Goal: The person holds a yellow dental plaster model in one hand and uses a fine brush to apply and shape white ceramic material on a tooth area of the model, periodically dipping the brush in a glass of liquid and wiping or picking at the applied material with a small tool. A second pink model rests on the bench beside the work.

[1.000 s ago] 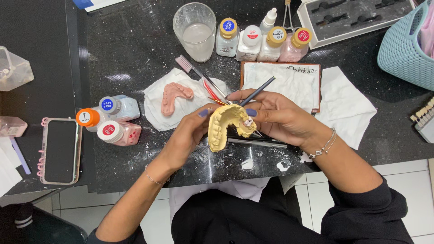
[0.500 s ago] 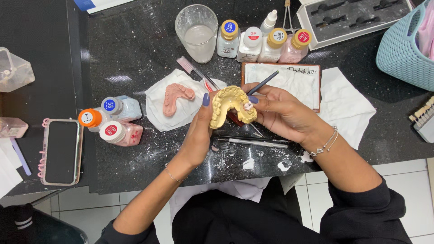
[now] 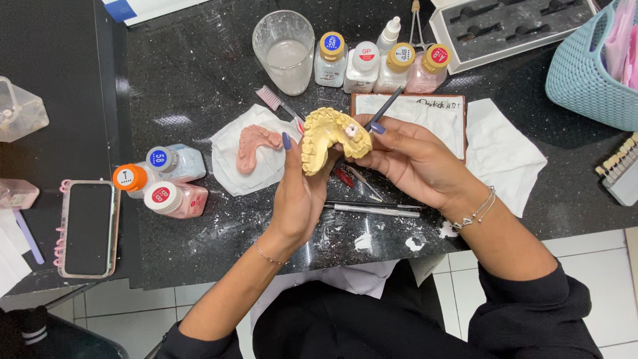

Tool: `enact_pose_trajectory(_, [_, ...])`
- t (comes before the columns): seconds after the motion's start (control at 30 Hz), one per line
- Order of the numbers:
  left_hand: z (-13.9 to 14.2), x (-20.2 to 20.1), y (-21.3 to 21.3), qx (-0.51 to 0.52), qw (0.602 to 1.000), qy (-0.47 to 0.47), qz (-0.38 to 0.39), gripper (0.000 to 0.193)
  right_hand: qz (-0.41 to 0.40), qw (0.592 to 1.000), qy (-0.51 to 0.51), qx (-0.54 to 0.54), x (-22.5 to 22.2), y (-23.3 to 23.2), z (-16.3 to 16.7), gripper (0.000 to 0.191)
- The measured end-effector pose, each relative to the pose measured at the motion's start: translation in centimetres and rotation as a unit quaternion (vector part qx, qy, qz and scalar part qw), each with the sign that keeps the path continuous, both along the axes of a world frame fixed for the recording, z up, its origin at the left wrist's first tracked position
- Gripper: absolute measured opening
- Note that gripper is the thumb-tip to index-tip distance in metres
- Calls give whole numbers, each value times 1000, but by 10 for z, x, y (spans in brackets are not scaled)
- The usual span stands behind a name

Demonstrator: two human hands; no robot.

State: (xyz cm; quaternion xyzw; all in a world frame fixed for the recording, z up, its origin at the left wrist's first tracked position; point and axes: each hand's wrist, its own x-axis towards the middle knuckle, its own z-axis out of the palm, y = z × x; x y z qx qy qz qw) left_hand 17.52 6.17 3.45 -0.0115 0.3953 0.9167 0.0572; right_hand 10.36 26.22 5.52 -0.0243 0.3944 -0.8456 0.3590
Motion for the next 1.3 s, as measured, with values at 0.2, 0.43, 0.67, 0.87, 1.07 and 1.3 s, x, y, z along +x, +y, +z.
enact_pose_trajectory(0.2, [12, -5, 0, 128, 991, -38, -17, 67, 6, 1000, 28, 9, 1, -3, 11, 52])
enact_pose_trajectory(0.43, [22, -10, -6, 223, 974, -41, -14, 62, 16, 999, 41, 32, 0, 0, 10, 51])
enact_pose_trajectory(0.67, [34, -3, -37, 265, 961, -49, -65, 58, -163, 961, 187, 122, 1, 16, 16, 33])
enact_pose_trajectory(0.87, [22, -5, -53, 245, 936, -5, -251, 76, -267, 844, 431, 174, -21, 8, 56, 32])
enact_pose_trajectory(1.07, [1, -13, -42, 178, 880, -9, -440, 86, -217, 672, 616, 349, -61, -57, 78, 18])
enact_pose_trajectory(1.3, [-4, -9, -56, 129, 857, -22, -498, 87, -170, 447, 768, 425, -76, -101, 82, 5])
